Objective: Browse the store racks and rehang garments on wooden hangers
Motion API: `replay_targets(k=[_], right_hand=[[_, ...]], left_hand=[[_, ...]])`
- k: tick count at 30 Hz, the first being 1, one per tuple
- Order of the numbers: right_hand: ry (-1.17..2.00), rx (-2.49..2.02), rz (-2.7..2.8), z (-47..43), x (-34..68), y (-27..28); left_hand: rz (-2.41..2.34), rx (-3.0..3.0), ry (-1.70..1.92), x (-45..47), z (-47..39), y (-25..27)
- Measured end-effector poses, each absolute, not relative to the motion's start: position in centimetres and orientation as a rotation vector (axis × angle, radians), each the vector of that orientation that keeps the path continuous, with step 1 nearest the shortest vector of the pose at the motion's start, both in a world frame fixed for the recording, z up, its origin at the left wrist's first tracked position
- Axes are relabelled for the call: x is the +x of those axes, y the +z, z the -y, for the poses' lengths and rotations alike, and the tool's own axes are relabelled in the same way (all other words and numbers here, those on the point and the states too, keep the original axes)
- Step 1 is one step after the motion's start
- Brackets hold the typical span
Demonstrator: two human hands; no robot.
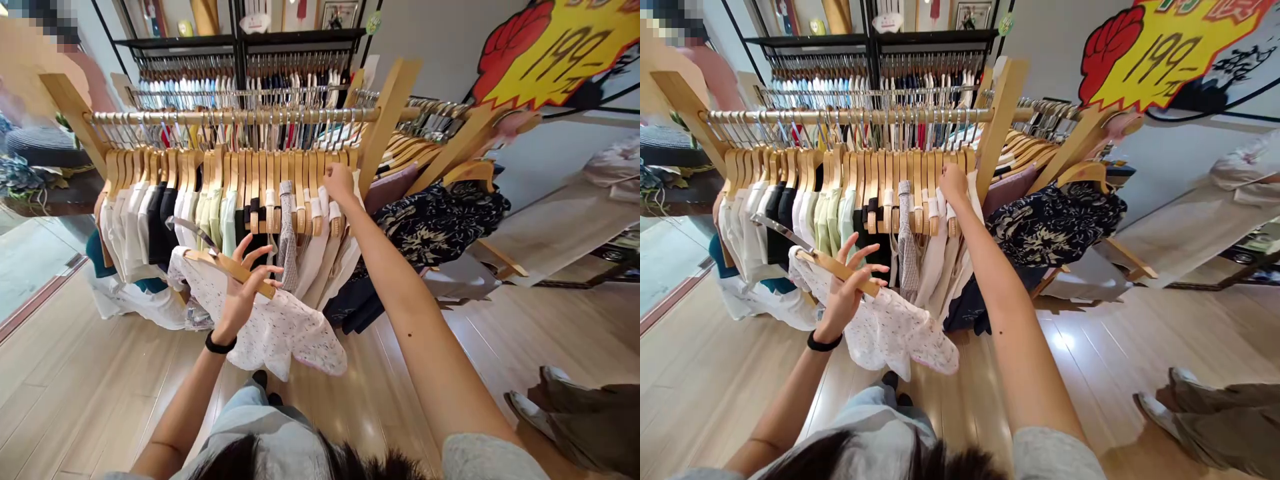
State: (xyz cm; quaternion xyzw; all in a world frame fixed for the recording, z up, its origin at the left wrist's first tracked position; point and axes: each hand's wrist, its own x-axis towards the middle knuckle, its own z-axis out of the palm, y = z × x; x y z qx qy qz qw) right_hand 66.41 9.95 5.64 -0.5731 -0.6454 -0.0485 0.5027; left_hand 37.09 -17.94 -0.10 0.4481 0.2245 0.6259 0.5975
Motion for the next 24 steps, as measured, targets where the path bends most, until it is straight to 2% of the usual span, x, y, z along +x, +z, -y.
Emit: replay_targets(k=[7, 12, 16, 24], right_hand=[[-0.162, -1.482, 1.49, -12.5, 66.9, 4.7], [-0.223, -1.563, 1.447, -13.1, 67.2, 5.8], [-0.212, -1.635, 1.55, -12.3, 67.3, 6.0], [-0.223, -1.863, 1.578, -6.8, 64.4, 8.1]], left_hand=[[-0.186, 1.261, 1.076, 35.2, 13.6, -0.2], [-0.134, 1.357, 0.812, 34.8, 10.9, -0.3], [-0.083, 1.259, 0.807, 36.2, 9.6, -0.4], [-0.335, 1.246, 0.946, 39.2, 8.0, -0.5]])
